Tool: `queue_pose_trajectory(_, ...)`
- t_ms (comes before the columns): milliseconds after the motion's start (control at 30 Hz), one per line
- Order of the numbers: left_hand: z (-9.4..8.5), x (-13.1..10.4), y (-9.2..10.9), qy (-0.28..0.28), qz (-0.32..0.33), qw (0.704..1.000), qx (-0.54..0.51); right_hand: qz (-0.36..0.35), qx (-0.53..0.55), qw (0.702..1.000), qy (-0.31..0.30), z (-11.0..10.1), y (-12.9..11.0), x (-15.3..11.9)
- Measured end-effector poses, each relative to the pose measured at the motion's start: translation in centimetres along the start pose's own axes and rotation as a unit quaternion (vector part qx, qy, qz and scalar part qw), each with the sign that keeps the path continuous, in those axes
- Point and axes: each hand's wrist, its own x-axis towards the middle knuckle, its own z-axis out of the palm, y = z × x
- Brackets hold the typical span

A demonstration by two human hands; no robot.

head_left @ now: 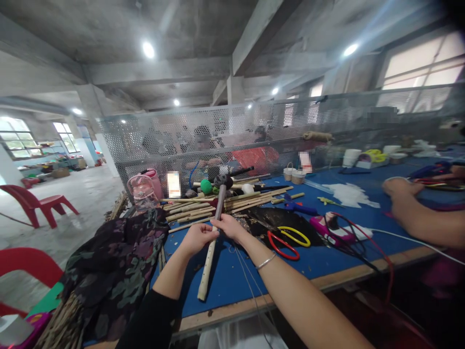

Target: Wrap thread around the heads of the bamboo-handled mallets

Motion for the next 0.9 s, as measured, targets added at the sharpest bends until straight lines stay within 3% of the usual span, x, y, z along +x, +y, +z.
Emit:
queue_pose_trajectory(133, 0.4, -0.7, 0.8, -0.031, -0.022, 0.989, -0.145, 0.051, 0.11, 0.991, -0.061, 0.0, -1.8, -0.8)
queue_pose_trajectory(233, 0.7, -1.0, 0.7, -0.033, -0.05, 0.979, -0.196, 0.063, 0.131, 0.986, -0.084, -0.1, -2.4, -1.1)
queue_pose_trajectory(333, 0.9, -0.7, 0.1, 0.015, -0.062, 0.987, -0.147, 0.05, 0.096, 0.992, -0.062, 0.0, -1.8, -0.9)
queue_pose_trajectory(400, 1.1, -0.4, -0.2, 0.071, -0.028, 0.993, -0.089, 0.039, 0.077, 0.995, -0.043, 0.1, -1.1, -0.5)
queue_pose_trajectory(467, 1.2, -0.3, -0.3, 0.092, 0.001, 0.994, -0.058, 0.033, 0.067, 0.997, -0.031, 0.2, -0.7, -0.3)
queue_pose_trajectory(733, 0.9, -1.3, 1.0, -0.041, -0.058, 0.981, -0.182, 0.078, 0.105, 0.985, -0.109, -0.6, -1.3, -0.8)
queue_pose_trajectory(800, 0.9, -1.4, 0.9, -0.039, -0.068, 0.98, -0.181, 0.074, 0.099, 0.988, -0.098, -0.6, -1.4, -0.9)
queue_pose_trajectory(900, 1.0, -1.0, 0.4, 0.035, -0.048, 0.994, -0.095, 0.065, 0.078, 0.993, -0.061, -0.2, -1.6, -0.8)
